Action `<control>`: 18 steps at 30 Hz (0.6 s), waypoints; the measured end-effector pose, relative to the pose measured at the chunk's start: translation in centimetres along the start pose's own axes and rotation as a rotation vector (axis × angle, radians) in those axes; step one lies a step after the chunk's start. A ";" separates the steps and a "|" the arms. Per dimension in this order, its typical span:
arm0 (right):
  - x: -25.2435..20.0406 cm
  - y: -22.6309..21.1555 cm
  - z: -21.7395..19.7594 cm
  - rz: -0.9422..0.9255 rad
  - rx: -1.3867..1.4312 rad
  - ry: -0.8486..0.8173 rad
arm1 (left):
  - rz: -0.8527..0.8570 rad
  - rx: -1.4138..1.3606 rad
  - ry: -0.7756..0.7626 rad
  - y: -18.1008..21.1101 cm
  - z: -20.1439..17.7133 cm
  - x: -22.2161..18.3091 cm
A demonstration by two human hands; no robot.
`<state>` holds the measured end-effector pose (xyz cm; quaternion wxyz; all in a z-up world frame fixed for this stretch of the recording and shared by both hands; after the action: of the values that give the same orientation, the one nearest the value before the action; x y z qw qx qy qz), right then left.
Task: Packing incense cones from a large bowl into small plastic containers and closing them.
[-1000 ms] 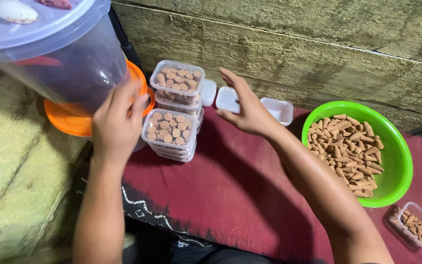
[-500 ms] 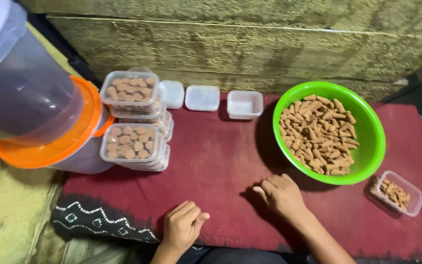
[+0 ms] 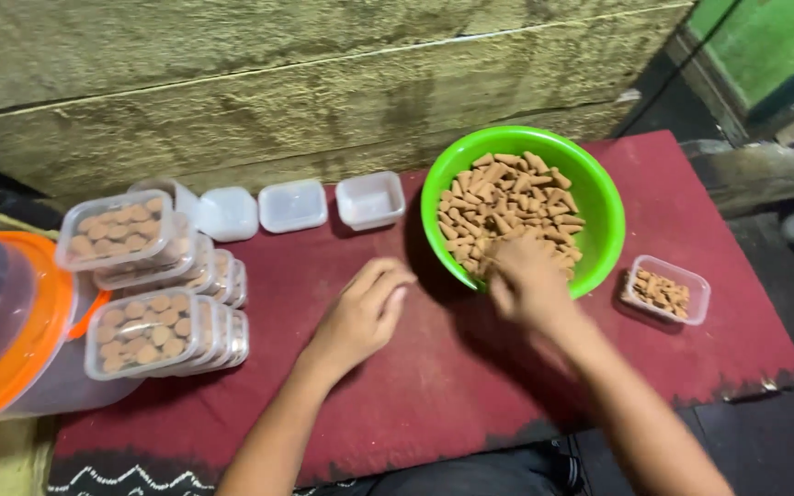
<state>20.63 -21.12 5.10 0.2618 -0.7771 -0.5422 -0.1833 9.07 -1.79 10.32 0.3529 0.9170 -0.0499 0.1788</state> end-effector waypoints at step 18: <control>1.3 7.9 3.6 0.084 -0.003 -0.664 | -0.275 -0.101 -0.091 -7.7 12.3 11.6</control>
<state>28.50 -20.17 1.34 0.0770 -0.8166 -0.5649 0.0902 25.18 -3.81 1.20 0.4171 0.9035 0.0514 0.0840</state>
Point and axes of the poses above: each hand's wrist, its own x-axis towards the middle knuckle, its own z-axis out of the palm, y = z × x, the point moved 8 cm from there along x, towards the middle knuckle, and after that the axes turned 10 degrees about -z, right-handed, at the moved point
